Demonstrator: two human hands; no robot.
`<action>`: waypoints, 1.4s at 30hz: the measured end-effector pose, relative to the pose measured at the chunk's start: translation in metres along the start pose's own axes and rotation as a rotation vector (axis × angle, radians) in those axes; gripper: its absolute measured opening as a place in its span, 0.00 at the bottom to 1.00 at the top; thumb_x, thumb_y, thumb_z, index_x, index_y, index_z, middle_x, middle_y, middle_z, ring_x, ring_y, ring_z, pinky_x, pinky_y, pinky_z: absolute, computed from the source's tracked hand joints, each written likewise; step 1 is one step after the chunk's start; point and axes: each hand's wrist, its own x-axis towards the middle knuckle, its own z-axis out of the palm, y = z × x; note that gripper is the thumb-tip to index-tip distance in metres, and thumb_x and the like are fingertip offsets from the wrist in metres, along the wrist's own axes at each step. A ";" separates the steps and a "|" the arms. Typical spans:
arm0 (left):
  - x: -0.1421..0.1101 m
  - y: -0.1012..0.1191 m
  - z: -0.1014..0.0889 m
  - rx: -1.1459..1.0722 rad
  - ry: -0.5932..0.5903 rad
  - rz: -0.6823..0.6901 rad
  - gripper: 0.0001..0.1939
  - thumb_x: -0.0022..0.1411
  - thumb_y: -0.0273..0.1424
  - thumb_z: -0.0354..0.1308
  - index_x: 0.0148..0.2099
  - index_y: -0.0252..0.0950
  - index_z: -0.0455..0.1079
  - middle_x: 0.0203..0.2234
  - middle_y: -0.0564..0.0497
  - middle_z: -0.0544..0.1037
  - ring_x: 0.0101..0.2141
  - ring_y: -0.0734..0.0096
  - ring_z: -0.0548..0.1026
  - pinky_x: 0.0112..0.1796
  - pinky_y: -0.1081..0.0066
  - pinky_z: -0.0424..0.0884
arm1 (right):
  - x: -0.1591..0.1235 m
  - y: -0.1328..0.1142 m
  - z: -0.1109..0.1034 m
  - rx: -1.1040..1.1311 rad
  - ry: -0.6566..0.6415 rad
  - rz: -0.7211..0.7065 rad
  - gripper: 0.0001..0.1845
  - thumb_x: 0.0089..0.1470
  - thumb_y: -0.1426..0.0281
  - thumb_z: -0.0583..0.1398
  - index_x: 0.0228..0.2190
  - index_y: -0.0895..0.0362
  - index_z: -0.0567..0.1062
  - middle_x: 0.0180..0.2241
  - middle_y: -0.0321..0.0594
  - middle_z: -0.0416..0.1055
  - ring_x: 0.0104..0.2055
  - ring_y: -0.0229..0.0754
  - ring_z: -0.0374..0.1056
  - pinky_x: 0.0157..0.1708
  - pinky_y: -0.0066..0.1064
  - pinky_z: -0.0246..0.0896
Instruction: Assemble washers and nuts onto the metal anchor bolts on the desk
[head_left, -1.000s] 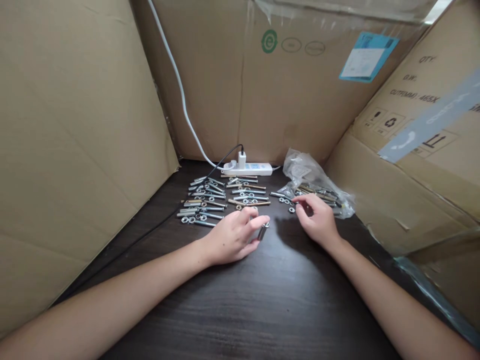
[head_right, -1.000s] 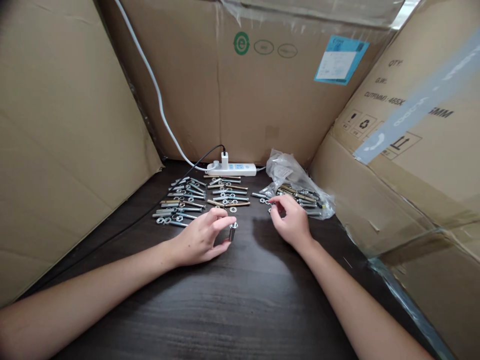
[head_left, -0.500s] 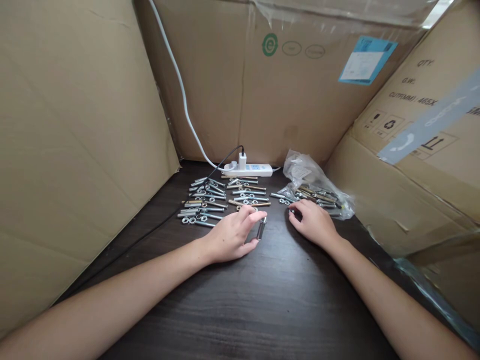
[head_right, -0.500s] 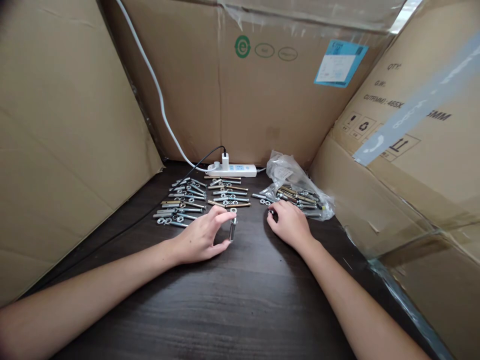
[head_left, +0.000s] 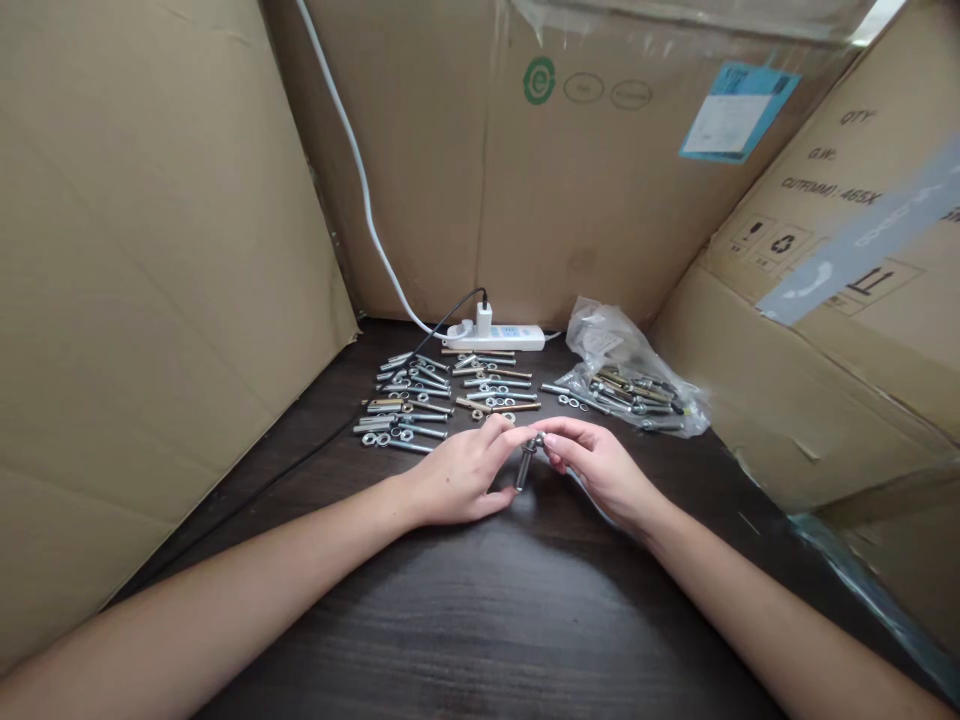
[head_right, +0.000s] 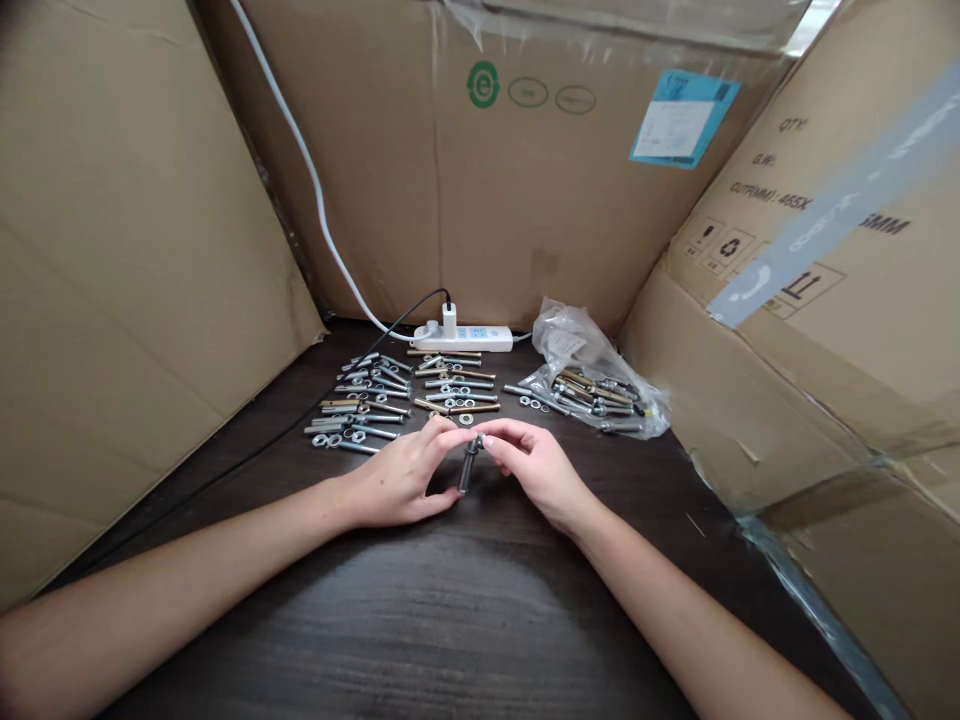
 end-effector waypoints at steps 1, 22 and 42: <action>0.000 0.000 0.000 -0.001 -0.002 -0.004 0.35 0.58 0.30 0.55 0.63 0.40 0.42 0.46 0.45 0.61 0.40 0.63 0.71 0.42 0.61 0.73 | 0.000 0.000 0.000 0.030 0.007 0.014 0.14 0.51 0.62 0.62 0.39 0.57 0.77 0.26 0.35 0.68 0.26 0.33 0.57 0.27 0.27 0.54; 0.002 0.003 -0.005 0.004 -0.059 -0.003 0.35 0.61 0.33 0.55 0.66 0.40 0.43 0.47 0.45 0.65 0.42 0.62 0.71 0.44 0.62 0.71 | 0.005 0.006 -0.006 0.014 0.065 0.025 0.19 0.51 0.58 0.61 0.39 0.60 0.78 0.23 0.35 0.62 0.25 0.33 0.54 0.24 0.27 0.49; 0.001 0.003 0.001 -0.057 0.016 0.006 0.38 0.52 0.35 0.61 0.61 0.38 0.46 0.48 0.43 0.62 0.45 0.57 0.70 0.44 0.58 0.72 | 0.000 0.005 0.002 -0.114 -0.059 0.012 0.16 0.52 0.58 0.61 0.35 0.58 0.77 0.24 0.34 0.64 0.26 0.34 0.56 0.27 0.27 0.53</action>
